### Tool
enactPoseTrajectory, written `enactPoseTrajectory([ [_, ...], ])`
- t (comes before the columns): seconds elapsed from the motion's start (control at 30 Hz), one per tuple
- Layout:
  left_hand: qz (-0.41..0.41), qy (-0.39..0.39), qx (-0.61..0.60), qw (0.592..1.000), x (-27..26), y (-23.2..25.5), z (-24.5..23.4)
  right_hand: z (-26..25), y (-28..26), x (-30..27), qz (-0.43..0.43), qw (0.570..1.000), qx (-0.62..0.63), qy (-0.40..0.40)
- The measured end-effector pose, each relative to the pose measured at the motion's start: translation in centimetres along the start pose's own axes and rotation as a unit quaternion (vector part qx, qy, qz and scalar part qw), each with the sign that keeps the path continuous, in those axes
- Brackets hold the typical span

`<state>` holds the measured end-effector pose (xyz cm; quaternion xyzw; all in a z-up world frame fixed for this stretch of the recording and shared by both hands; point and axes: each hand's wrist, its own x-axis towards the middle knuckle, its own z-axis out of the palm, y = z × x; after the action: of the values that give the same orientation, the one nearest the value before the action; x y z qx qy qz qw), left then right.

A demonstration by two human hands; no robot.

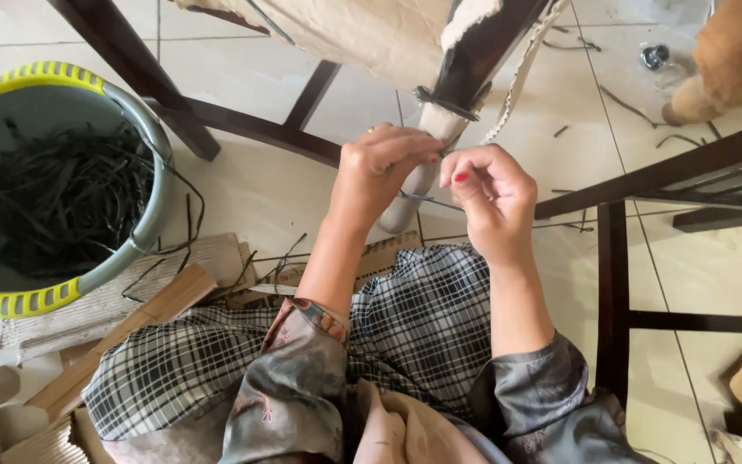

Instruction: Wrapping the wooden legs and backrest of a chair with protective cardboard and securing it with wire ties.

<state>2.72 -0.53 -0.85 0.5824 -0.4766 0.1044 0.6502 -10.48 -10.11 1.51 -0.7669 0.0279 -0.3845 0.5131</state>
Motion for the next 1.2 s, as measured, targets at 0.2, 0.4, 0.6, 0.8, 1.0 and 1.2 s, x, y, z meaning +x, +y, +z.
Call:
enactPoseTrajectory([
  [0.2,0.047,-0.043,0.044,0.997,0.1,0.1,-0.6,0.9,-0.5,1.2,-0.024,0.999,-0.023,0.023],
  [0.4,0.037,-0.043,0.024,0.998,0.1,-0.2,-0.5,1.0,0.7,0.6,-0.18,0.957,-0.216,0.072],
  [0.6,0.006,-0.023,0.038,0.999,-0.6,-0.8,0.0,0.9,3.3,0.8,-0.235,0.937,-0.232,0.118],
  [0.8,-0.057,0.008,-0.011,0.998,-0.8,-0.4,0.5,1.0,3.7,0.7,-0.253,0.927,-0.25,0.12],
  [1.0,-0.071,-0.026,0.026,0.997,-0.7,-0.4,0.0,1.3,4.0,1.1,-0.253,0.929,-0.243,0.121],
  [1.2,-0.133,-0.031,0.048,0.989,-0.7,1.8,-0.6,1.1,4.1,0.8,-0.255,0.928,-0.243,0.12],
])
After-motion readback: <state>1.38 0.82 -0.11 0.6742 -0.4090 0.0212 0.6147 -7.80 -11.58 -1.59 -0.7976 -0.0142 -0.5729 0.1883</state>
